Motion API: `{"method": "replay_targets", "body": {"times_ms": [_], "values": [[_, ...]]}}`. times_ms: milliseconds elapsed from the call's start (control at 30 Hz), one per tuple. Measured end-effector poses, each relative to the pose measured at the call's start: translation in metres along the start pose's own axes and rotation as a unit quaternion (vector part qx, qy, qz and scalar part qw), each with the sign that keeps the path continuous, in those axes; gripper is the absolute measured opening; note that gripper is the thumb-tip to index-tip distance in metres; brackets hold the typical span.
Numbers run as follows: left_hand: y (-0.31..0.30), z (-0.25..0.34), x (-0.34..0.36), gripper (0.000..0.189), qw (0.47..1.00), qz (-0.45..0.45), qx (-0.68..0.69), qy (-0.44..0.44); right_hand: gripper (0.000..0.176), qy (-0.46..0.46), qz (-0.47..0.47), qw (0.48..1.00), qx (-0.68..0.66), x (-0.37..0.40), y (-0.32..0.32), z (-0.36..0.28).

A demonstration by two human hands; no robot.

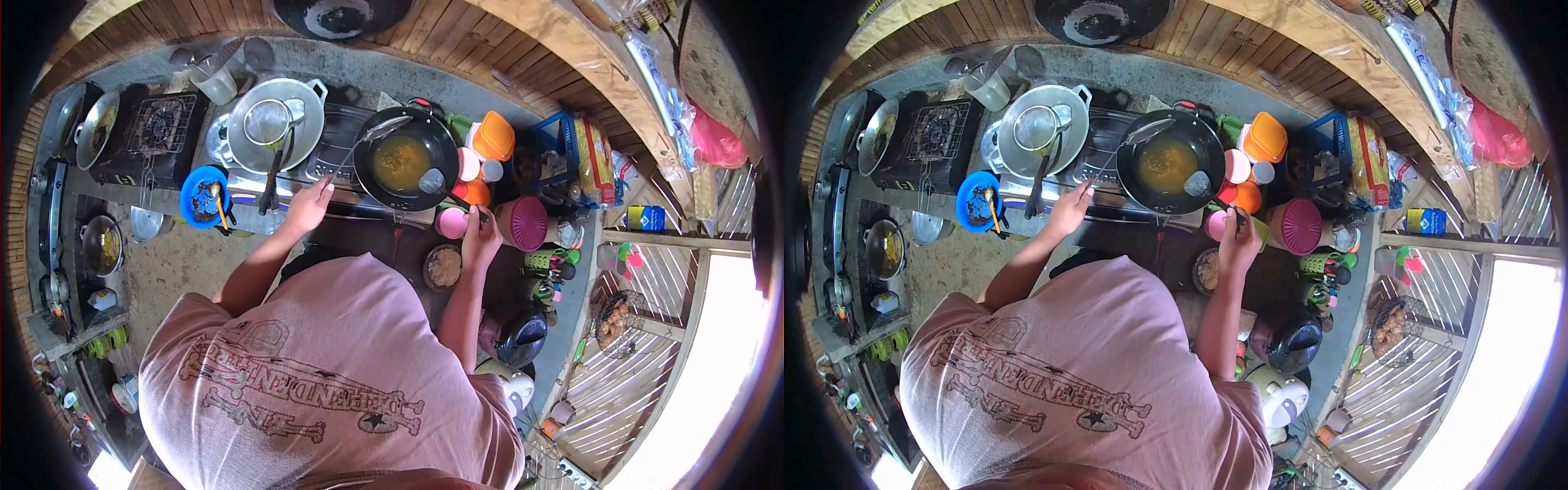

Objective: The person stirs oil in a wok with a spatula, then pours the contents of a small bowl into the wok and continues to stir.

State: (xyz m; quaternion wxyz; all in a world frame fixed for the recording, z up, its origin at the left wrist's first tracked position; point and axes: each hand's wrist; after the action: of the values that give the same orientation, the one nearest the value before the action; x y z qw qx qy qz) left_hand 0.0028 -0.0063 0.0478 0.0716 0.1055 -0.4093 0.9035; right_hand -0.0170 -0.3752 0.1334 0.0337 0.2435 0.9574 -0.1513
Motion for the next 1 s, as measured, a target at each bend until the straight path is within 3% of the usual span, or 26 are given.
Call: {"method": "replay_targets", "body": {"times_ms": [100, 167, 433, 767, 833, 1000], "values": [[0.005, -0.003, -0.002, 0.050, 1.000, 0.003, 0.003, 0.000, 0.024, -0.012, 0.002, 0.999, 0.039, -0.002, -0.003, 0.000], [0.010, -0.007, -0.003, 0.045, 0.997, 0.072, 0.006, 0.038, 0.024, -0.014, 0.002, 0.998, 0.059, -0.002, -0.004, -0.003], [0.020, -0.015, -0.007, 0.046, 0.997, 0.067, 0.003, 0.042, 0.025, -0.020, 0.010, 0.997, 0.075, -0.013, 0.005, -0.001], [0.018, -0.012, -0.006, 0.048, 0.997, 0.070, 0.012, 0.040, 0.028, 0.023, 0.008, 1.000, -0.019, -0.031, 0.033, 0.043], [0.012, -0.010, -0.006, 0.048, 0.998, 0.060, 0.010, 0.027, 0.028, -0.016, 0.005, 1.000, -0.006, -0.024, 0.029, 0.028], [0.014, -0.013, -0.007, 0.047, 0.998, 0.061, 0.010, 0.028, 0.027, -0.016, 0.007, 0.999, -0.051, -0.016, 0.021, 0.011]]}}
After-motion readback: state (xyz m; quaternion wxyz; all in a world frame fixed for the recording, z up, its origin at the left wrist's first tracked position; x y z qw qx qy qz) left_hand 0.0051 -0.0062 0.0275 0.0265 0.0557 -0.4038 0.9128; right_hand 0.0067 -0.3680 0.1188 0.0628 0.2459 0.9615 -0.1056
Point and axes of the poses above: each hand's wrist, its own x-axis away from the middle knuckle, its own y-axis out of the palm, z = x × y, and after that the axes turned 8 degrees about -x, right-handed
